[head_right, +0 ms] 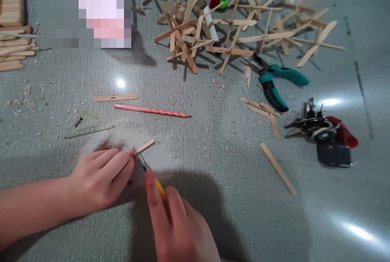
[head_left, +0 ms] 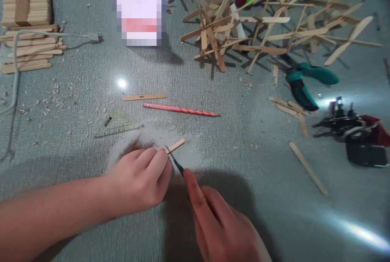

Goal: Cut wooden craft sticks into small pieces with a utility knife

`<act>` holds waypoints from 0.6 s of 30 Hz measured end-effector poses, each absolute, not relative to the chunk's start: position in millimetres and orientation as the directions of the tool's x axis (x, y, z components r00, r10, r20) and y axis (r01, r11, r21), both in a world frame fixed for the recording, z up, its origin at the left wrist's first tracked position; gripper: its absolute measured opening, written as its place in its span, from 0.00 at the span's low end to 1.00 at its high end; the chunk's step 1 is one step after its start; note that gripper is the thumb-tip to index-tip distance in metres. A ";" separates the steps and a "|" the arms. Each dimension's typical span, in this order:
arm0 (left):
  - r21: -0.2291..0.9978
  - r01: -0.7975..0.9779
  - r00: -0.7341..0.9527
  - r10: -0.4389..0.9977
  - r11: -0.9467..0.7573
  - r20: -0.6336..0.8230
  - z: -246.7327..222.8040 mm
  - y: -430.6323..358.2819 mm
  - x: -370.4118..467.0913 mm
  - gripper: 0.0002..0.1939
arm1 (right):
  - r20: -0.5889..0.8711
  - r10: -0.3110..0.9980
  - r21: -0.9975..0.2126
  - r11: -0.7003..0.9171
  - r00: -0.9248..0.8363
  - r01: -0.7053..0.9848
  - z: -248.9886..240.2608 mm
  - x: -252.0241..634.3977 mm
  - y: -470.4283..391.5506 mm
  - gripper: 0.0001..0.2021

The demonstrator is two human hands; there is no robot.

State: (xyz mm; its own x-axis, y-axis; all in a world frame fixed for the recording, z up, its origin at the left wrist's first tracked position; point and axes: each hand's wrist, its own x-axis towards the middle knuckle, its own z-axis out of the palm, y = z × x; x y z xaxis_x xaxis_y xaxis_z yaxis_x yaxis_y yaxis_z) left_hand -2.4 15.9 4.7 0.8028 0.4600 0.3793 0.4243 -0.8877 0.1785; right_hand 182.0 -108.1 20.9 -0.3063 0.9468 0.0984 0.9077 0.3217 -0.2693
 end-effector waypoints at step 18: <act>0.321 0.509 0.704 0.600 -0.799 0.379 0.7 10.1 0.3 0.17 | 0.045 0.954 -0.404 0.288 -0.296 0.868 13.6 200.4 -112.5 0.32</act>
State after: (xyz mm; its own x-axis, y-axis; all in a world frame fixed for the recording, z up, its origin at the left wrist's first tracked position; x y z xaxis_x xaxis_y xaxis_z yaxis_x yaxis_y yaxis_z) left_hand 0.3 10.1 0.7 0.7044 0.6004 0.3785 0.5088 -0.7990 0.3206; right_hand 200.4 -112.5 13.6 -0.2961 0.9541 0.0446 0.8683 0.2883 -0.4036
